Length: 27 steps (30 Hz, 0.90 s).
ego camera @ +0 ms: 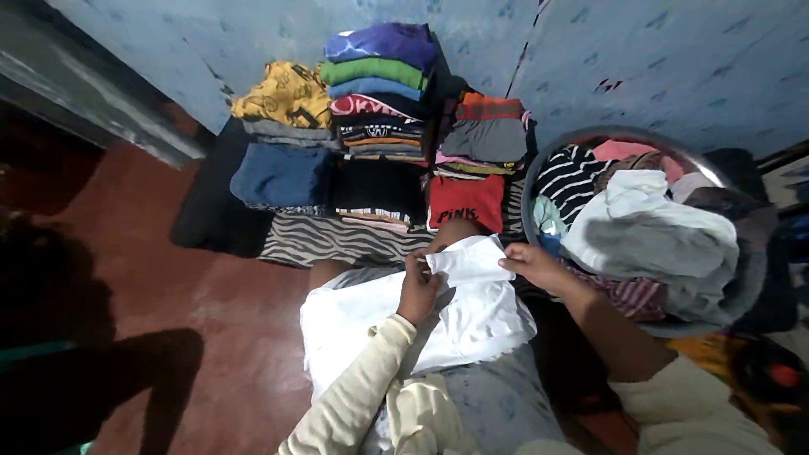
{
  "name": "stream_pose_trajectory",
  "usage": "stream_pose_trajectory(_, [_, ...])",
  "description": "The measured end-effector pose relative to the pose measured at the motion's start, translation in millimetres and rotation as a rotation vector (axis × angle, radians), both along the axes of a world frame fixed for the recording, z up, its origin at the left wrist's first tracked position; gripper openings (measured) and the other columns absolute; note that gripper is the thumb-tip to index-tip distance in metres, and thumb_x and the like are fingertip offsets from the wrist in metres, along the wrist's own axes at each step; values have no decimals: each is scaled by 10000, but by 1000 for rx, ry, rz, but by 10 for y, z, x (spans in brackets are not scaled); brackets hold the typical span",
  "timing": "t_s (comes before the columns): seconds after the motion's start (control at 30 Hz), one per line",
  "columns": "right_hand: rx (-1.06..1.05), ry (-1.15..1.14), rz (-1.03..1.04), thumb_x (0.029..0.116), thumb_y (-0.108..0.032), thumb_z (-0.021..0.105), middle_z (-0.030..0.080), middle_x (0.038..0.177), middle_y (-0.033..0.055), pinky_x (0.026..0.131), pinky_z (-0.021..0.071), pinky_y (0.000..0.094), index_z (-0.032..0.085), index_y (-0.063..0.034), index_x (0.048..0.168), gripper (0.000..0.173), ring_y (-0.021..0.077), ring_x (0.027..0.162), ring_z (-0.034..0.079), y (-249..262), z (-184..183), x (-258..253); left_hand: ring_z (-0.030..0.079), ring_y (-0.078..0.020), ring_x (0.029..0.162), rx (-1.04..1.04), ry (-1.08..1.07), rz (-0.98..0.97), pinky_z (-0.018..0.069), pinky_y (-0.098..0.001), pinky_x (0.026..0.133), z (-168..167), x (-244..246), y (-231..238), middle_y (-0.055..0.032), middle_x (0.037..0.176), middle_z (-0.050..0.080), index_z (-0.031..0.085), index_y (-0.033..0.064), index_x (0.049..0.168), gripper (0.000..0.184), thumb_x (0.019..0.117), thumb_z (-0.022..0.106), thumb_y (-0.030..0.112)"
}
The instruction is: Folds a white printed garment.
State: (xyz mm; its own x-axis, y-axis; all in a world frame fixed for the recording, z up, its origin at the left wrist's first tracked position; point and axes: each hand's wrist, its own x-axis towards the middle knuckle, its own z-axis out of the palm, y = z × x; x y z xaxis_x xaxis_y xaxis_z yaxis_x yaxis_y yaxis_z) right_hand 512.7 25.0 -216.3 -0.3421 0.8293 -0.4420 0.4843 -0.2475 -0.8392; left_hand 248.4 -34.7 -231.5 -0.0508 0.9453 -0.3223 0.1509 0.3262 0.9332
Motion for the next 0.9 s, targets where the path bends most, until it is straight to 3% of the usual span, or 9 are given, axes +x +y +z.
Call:
stream_pose_trajectory(0.17, [-67,-52,-4,1004,-193,656,675,1010,125,845,539,336,609,43,1195,306,129,874,635,-103,-22,134,682,-168,896,-5,98,-183,589,-333,801,124,-109,-136,-179,1296,589,395,-5,1452,568,958,655,96])
stream_pose_trajectory(0.27, [-78,-162,-50,1061,-320,558,654,1036,173,846,527,407,592,54,1227,411,211,885,619,2,-30,156,679,-211,1002,39,247,-292,589,-363,866,74,-309,-266,-206,1366,551,472,12,1436,562,958,691,211])
stream_pose_trajectory(0.37, [-32,-289,-182,1083,-417,487,668,1174,253,991,498,549,616,66,1256,529,363,1075,657,244,-153,102,585,-334,1249,188,535,-185,515,-474,1025,49,-781,-387,-246,1431,528,532,-13,1398,520,960,682,224])
stream_pose_trajectory(0.5, [23,-474,-106,1031,-514,549,668,1095,301,956,461,665,695,64,1068,597,453,1077,636,509,-367,-92,485,-467,1337,201,810,50,395,-598,1114,-21,-1686,-483,-299,1416,527,604,-35,1324,434,971,663,210])
stream_pose_trajectory(0.57, [9,-494,-76,1006,-473,622,668,1061,304,933,471,657,693,74,1027,552,453,1049,639,554,-389,-180,517,-450,1302,86,778,110,394,-590,1108,-119,-2068,-563,-299,1360,568,600,-47,1320,392,1048,549,230])
stream_pose_trajectory(0.67, [-7,-384,-144,1035,-340,614,664,1048,296,910,477,629,693,72,1045,420,424,999,637,556,-428,-191,591,-322,1202,-89,568,244,451,-487,1051,-431,-2402,-730,-265,1299,602,545,-56,1352,436,1119,373,270])
stream_pose_trajectory(0.77, [-34,-211,-342,1062,-334,565,643,1196,282,966,475,580,660,54,1208,425,385,1098,618,503,-406,-106,533,-363,1321,-230,475,315,383,-506,1138,-579,-2531,-838,-306,1408,538,478,-76,1443,525,1121,370,324])
stream_pose_trajectory(0.83, [-52,-34,-517,1062,-333,560,613,1317,234,1004,496,516,600,22,1332,448,326,1183,608,450,-426,-24,562,-408,1272,-342,546,314,391,-563,1108,-584,-2524,-847,-321,1343,578,537,-88,1381,574,1109,393,396])
stream_pose_trajectory(0.9, [-23,160,-626,1073,-301,528,608,1326,175,985,507,455,564,-5,1366,418,254,1167,606,385,-466,25,553,-446,1280,-404,565,300,381,-596,1111,-616,-2553,-848,-340,1345,570,531,-103,1377,617,1103,394,433])
